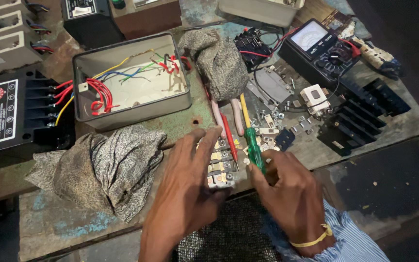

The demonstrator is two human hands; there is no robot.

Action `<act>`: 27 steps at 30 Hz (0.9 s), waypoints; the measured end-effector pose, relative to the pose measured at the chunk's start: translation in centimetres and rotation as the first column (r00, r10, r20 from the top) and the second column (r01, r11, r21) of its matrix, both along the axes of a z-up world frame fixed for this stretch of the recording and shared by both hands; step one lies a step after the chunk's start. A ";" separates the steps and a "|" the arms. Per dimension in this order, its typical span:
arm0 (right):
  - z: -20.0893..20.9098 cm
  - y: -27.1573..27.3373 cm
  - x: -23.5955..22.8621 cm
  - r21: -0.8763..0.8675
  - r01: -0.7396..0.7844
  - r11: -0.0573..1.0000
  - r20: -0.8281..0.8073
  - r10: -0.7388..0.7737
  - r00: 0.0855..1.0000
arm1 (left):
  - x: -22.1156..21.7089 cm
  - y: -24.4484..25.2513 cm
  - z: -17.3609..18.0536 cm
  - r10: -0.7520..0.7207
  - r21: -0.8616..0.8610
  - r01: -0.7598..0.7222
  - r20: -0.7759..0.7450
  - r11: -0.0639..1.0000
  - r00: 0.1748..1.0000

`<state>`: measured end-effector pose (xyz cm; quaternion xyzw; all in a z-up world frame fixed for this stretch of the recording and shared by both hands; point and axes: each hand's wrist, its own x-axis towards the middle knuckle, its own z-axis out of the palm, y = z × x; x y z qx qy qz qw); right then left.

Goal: The person handles electrical contactor parts on a workbench, wipes a component with a cloth, and fits metal contacts and springs into the switch block assembly by hand.

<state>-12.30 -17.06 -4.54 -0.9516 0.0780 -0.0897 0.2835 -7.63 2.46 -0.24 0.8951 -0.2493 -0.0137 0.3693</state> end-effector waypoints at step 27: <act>-0.2 -0.3 -0.3 0.066 0.023 0.998 0.117 -0.031 0.993 | -0.2 1.0 0.3 0.031 -0.148 -0.027 0.026 0.989 0.999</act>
